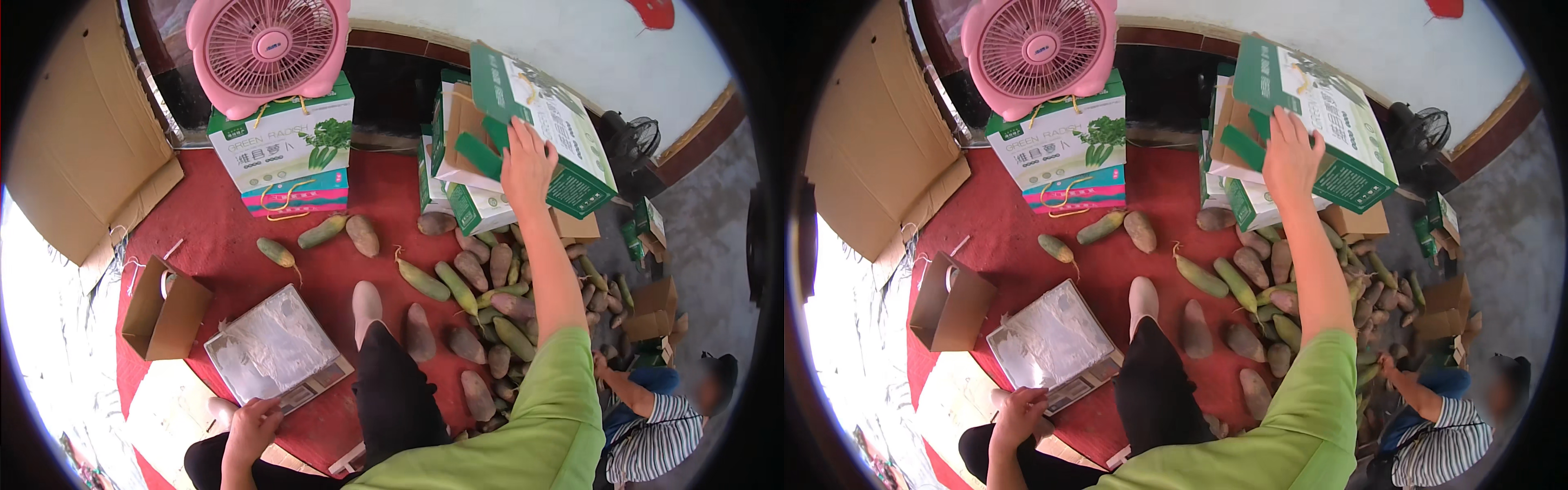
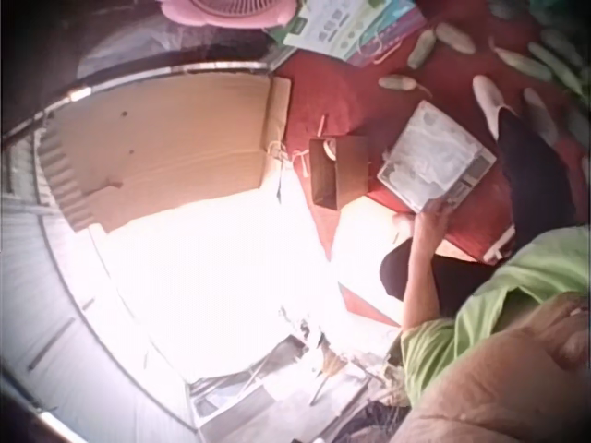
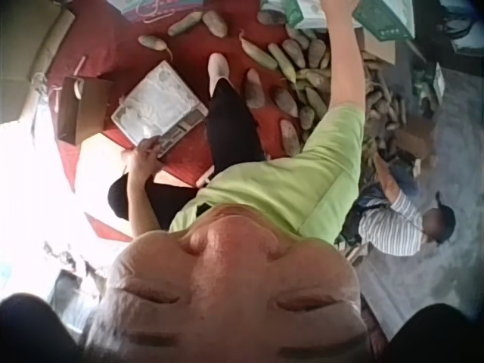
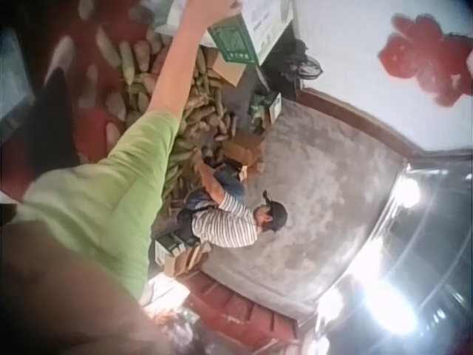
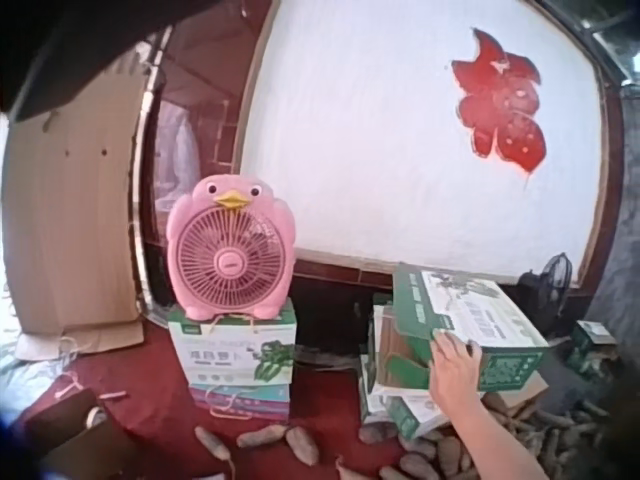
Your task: Sorting and packing yams or similar root vegetables into cardboard boxes and weighing them.
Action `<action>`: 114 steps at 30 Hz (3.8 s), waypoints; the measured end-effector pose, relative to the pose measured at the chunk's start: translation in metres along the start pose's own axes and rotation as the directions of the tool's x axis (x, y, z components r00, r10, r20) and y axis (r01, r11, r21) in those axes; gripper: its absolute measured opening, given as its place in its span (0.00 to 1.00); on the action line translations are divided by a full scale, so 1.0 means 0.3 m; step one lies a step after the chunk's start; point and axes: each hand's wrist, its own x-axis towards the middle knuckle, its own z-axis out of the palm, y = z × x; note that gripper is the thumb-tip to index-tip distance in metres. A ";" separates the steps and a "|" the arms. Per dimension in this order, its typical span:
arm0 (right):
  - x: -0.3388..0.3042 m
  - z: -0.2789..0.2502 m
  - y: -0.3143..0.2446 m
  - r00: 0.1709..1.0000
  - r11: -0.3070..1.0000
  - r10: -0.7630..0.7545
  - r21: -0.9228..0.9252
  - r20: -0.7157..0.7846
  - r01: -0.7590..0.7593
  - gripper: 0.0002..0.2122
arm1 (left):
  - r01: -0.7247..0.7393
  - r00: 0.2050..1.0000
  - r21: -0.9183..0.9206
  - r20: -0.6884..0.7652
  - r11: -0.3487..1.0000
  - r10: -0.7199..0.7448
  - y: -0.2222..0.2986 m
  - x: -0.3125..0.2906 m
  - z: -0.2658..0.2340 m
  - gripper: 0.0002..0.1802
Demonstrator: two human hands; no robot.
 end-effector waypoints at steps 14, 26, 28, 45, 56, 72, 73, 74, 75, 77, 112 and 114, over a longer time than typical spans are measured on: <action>0.007 -0.023 0.024 0.999 1.000 -0.001 -0.003 0.045 0.001 0.21 | 0.041 0.999 -0.028 0.033 0.999 -0.040 -0.015 -0.050 -0.002 0.16; 0.108 -0.276 0.174 0.961 0.983 0.102 0.173 -0.258 -0.058 0.11 | 0.002 1.000 -0.008 0.004 1.000 -0.002 -0.058 -0.110 -0.029 0.16; 0.145 -0.400 0.159 0.925 0.929 0.258 0.336 -0.279 -0.157 0.12 | -0.057 0.998 0.005 -0.034 0.998 0.057 -0.074 -0.125 -0.033 0.16; 0.114 -0.683 -0.482 0.928 -0.260 0.023 0.898 0.373 -0.355 0.12 | -0.367 0.674 -0.289 -0.738 0.884 0.039 -0.211 -0.195 -0.128 0.24; -0.137 -0.480 -0.977 0.734 -0.485 -0.498 0.553 0.462 -0.677 0.12 | -0.431 0.060 -0.038 -0.998 0.902 -0.013 -0.216 -0.349 -0.251 0.25; -0.285 -0.209 -0.983 0.394 -0.083 -0.495 0.409 0.774 -0.909 0.15 | -0.342 0.626 0.298 -0.635 0.891 0.452 -0.120 -0.332 -0.177 0.13; -0.286 -0.199 -0.992 0.396 -0.101 -0.495 0.401 0.773 -0.910 0.15 | -0.306 0.641 0.405 -0.581 0.862 0.501 -0.110 -0.331 -0.174 0.17; -0.287 -0.187 -1.001 0.399 -0.120 -0.494 0.393 0.773 -0.911 0.15 | -0.314 0.643 0.405 -0.575 0.859 0.506 -0.094 -0.329 -0.169 0.17; -0.287 -0.173 -1.014 0.398 -0.123 -0.486 0.390 0.778 -0.913 0.15 | -0.303 0.655 0.459 -0.537 0.836 0.532 -0.076 -0.327 -0.161 0.17; -0.291 -0.150 -1.040 0.417 -0.111 -0.469 0.417 0.778 -0.902 0.14 | -0.267 0.693 0.541 -0.467 0.797 0.549 -0.056 -0.319 -0.142 0.18; -0.245 -0.505 -0.879 0.634 0.657 -0.743 0.418 0.214 0.628 0.09 | 0.061 0.851 0.702 -0.408 0.709 0.331 -0.065 -0.234 -0.050 0.14; -0.274 -0.458 -0.785 0.742 0.682 -0.640 0.592 0.199 0.430 0.10 | 0.067 0.859 0.667 -0.418 0.742 0.298 -0.058 -0.236 -0.051 0.15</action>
